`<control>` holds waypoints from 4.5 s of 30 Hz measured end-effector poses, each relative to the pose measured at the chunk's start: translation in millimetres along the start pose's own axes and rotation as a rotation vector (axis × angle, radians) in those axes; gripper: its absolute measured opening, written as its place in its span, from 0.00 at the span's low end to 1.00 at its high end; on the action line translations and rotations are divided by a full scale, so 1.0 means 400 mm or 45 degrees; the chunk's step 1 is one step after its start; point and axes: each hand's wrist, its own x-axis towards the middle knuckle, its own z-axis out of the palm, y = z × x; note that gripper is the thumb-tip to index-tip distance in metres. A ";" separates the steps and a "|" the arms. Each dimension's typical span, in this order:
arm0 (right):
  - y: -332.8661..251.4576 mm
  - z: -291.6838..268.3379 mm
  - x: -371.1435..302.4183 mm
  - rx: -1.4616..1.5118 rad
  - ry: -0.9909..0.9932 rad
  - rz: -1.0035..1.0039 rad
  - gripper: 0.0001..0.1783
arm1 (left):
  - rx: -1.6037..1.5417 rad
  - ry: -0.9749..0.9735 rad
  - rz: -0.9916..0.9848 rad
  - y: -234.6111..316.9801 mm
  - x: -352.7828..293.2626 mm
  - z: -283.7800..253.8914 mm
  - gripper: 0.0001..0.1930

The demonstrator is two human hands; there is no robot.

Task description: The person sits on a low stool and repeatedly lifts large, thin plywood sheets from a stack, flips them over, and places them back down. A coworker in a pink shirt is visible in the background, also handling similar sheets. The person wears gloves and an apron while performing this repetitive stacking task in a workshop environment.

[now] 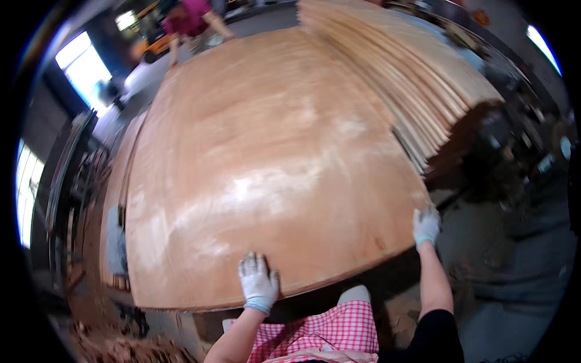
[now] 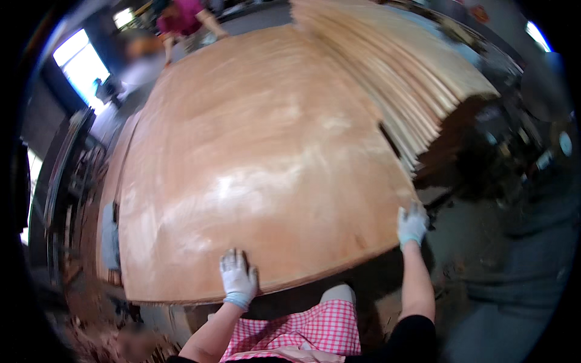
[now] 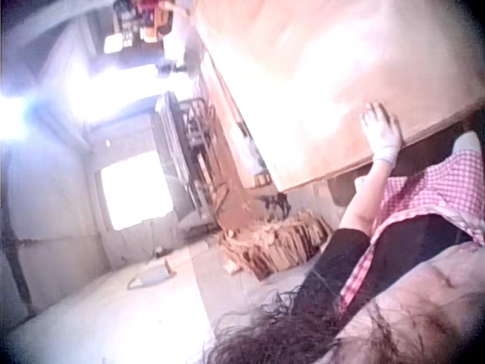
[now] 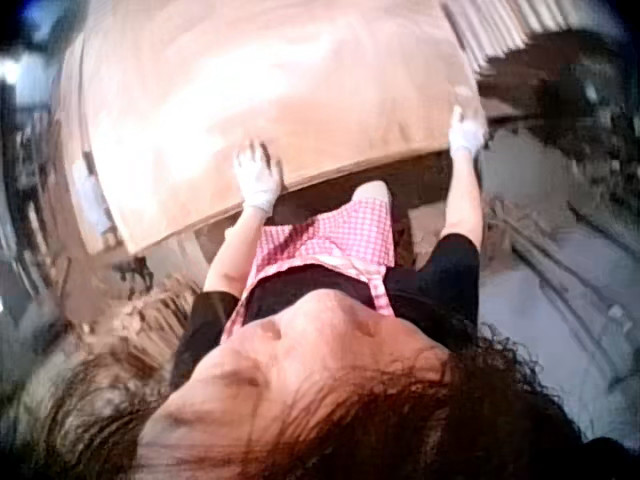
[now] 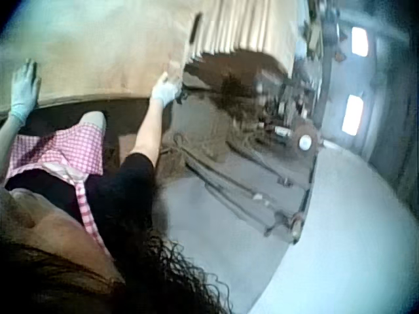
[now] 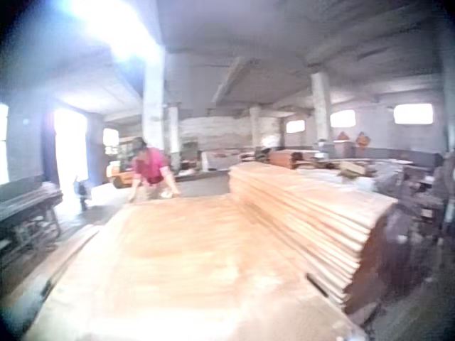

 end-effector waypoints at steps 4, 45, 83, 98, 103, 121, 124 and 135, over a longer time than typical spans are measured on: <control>0.040 -0.036 0.023 0.045 -0.148 -0.095 0.30 | -0.215 -0.110 -0.022 0.006 0.004 -0.021 0.34; -2.158 -0.251 -1.221 0.390 -0.585 -2.653 0.33 | -0.869 0.470 -1.817 -1.222 -0.470 -0.134 0.58; -2.097 -0.305 -1.060 0.501 -0.501 -2.202 0.37 | -0.899 0.670 -1.055 -1.081 -0.384 -0.308 0.23; -1.318 -0.475 -1.059 0.727 -2.614 -0.439 0.36 | -1.348 0.625 -1.170 -0.997 -0.230 -0.541 0.25; -1.110 -0.483 -0.925 1.989 -1.561 1.447 0.49 | -1.855 1.050 -1.525 -0.990 -0.250 -0.509 0.21; -1.052 -0.150 -0.918 1.695 -0.760 1.180 0.19 | -1.327 0.314 -1.961 -1.171 -0.396 -0.094 0.19; -1.027 -0.134 -0.886 1.567 -0.840 1.161 0.23 | -1.384 0.316 -1.952 -1.158 -0.380 -0.114 0.20; -1.405 -0.376 -0.904 0.573 -2.418 0.450 0.24 | -1.555 0.233 -2.011 -1.150 -0.383 -0.105 0.18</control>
